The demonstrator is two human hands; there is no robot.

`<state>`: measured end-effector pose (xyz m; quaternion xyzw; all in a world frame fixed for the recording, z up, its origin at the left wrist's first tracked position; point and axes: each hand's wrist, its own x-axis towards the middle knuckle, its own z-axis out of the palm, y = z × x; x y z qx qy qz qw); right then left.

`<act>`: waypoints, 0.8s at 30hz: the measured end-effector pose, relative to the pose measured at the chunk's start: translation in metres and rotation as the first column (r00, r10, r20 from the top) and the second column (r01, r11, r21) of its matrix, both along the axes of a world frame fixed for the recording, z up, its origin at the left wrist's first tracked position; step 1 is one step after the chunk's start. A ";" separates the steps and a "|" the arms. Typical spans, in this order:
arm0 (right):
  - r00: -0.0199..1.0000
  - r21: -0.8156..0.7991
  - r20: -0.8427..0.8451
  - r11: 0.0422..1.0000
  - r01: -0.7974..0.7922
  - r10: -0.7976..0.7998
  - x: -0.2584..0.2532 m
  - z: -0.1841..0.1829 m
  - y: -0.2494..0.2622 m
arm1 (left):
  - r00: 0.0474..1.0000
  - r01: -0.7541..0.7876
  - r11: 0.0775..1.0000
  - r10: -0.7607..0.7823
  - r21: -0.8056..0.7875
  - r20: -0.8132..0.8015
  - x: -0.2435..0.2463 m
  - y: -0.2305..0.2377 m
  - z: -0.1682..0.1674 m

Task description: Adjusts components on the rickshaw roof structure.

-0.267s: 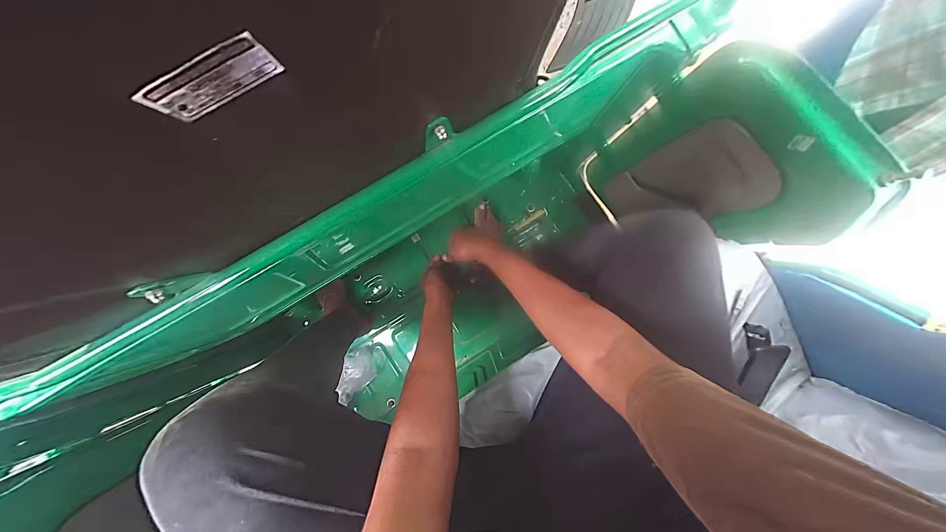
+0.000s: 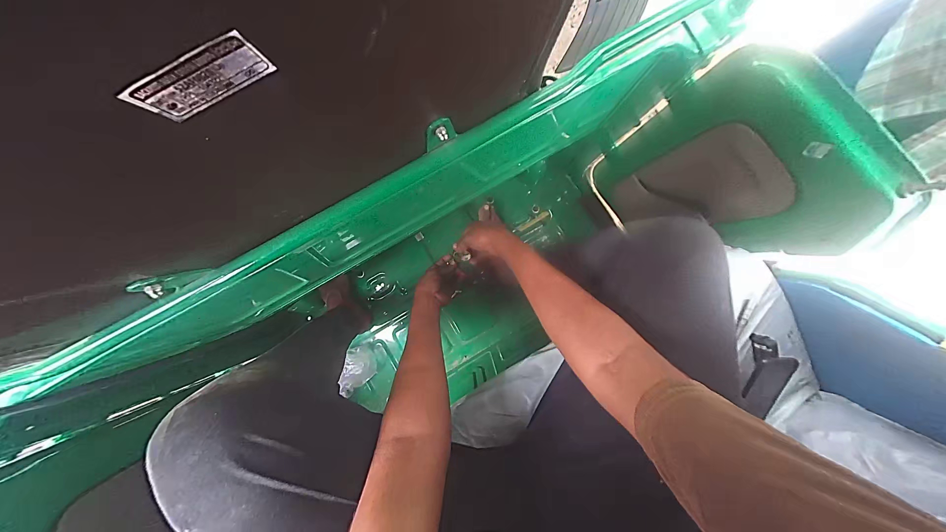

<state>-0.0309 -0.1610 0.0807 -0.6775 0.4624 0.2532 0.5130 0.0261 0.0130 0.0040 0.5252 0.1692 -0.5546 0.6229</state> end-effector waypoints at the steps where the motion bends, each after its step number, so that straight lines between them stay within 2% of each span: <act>1: 1.000 0.075 0.007 0.997 0.004 -0.004 0.001 0.001 -0.002 | 1.000 -0.014 1.000 0.014 0.004 -0.020 -0.001 0.001 -0.005; 4: 0.993 0.245 0.113 0.967 -0.070 0.043 0.006 0.002 -0.005 | 0.997 -0.046 0.999 0.045 -0.017 -0.064 -0.005 0.004 -0.020; 8: 0.970 0.227 0.206 0.957 -0.179 0.133 0.017 0.003 -0.004 | 0.994 -0.088 0.988 0.078 -0.129 -0.083 -0.015 0.009 -0.018; 10: 0.970 0.235 0.226 0.962 -0.139 0.085 0.021 -0.003 0.004 | 0.997 -0.068 0.979 0.061 -0.192 -0.041 -0.016 0.014 -0.014; 13: 0.969 0.262 0.242 0.965 -0.015 -0.051 0.026 -0.017 0.019 | 0.997 0.012 0.978 0.003 -0.207 0.075 -0.014 0.025 -0.008; 15: 0.963 0.233 0.259 0.972 0.009 -0.071 0.031 -0.024 0.027 | 0.998 0.012 0.988 -0.003 -0.154 0.061 -0.012 0.027 -0.007; 18: 0.936 0.193 0.345 0.981 0.003 -0.071 0.033 -0.036 0.031 | 0.999 -0.039 0.996 0.037 0.084 0.029 -0.015 0.020 -0.005; 20: 0.926 0.207 0.358 0.977 0.050 -0.123 0.028 -0.039 0.028 | 0.996 -0.085 0.987 0.085 0.139 0.008 -0.017 0.017 -0.009; 22: 0.937 0.091 0.329 0.992 0.090 -0.116 0.020 -0.043 0.022 | 0.993 -0.117 0.980 0.117 0.162 0.008 -0.016 0.014 -0.012; 23: 0.959 -0.094 0.276 0.991 0.096 -0.067 0.015 -0.047 0.019 | 0.994 -0.106 0.978 0.103 0.177 0.031 -0.016 0.013 -0.013; 24: 0.984 -0.327 0.179 0.943 0.063 -0.004 0.010 -0.059 0.017 | 0.995 -0.097 0.977 0.090 0.191 0.046 -0.017 0.012 -0.012</act>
